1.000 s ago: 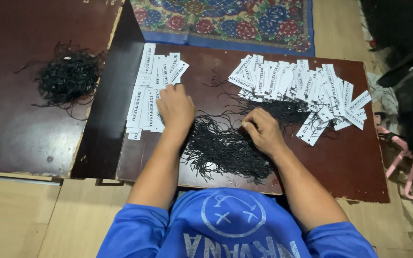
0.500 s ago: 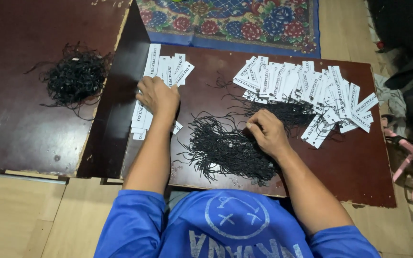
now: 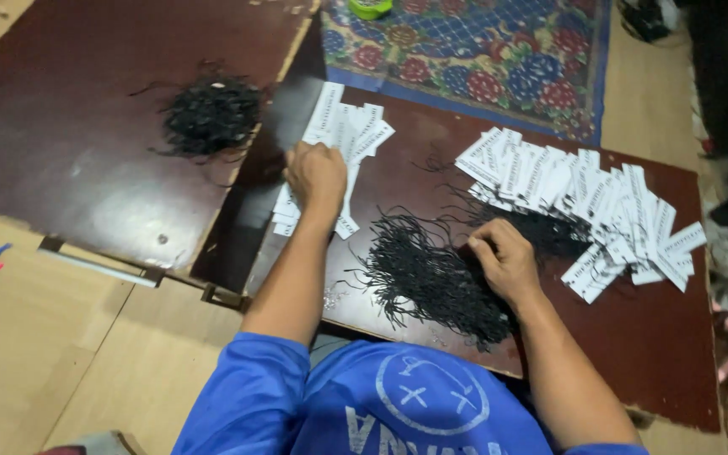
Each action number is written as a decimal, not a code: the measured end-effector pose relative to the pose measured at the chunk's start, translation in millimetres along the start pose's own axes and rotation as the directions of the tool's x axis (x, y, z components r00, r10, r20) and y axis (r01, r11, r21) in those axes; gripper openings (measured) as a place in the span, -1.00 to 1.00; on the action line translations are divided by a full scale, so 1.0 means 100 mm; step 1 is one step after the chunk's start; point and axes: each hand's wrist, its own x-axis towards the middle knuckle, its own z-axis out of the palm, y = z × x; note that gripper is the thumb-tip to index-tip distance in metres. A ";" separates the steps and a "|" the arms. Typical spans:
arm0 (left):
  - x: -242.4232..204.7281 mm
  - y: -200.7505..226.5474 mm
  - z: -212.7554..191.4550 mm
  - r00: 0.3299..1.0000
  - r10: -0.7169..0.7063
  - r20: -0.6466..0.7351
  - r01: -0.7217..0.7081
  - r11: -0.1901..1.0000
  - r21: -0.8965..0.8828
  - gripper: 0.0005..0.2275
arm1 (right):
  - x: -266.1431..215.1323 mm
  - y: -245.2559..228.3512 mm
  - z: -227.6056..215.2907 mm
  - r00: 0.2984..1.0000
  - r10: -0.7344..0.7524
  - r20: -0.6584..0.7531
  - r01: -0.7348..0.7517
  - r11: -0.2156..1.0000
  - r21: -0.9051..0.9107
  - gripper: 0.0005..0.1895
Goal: Attaching thin black strings to paper labels/tags by threading them through pre-punched holes.
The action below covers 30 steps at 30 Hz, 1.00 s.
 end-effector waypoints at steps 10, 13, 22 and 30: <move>-0.15 0.33 -0.28 0.934 -0.224 0.279 0.324 0.861 -0.391 -0.94 | -0.04 0.11 0.03 0.998 0.060 -0.003 -0.060 0.998 0.001 -0.91; -0.19 0.50 -0.33 0.891 -0.138 0.432 0.434 0.542 -0.720 -0.82 | -0.05 0.13 0.03 0.996 0.083 -0.012 -0.083 0.996 0.015 -0.91; -0.52 0.91 -0.56 0.891 0.125 0.436 0.329 0.486 -0.810 -0.72 | -0.06 0.15 0.05 0.998 0.059 -0.014 -0.059 0.998 -0.005 -0.93; -0.78 0.75 0.57 0.857 0.090 0.508 0.271 0.759 -0.592 -0.92 | -0.06 0.13 0.04 0.996 0.079 -0.033 -0.079 0.997 0.009 -0.93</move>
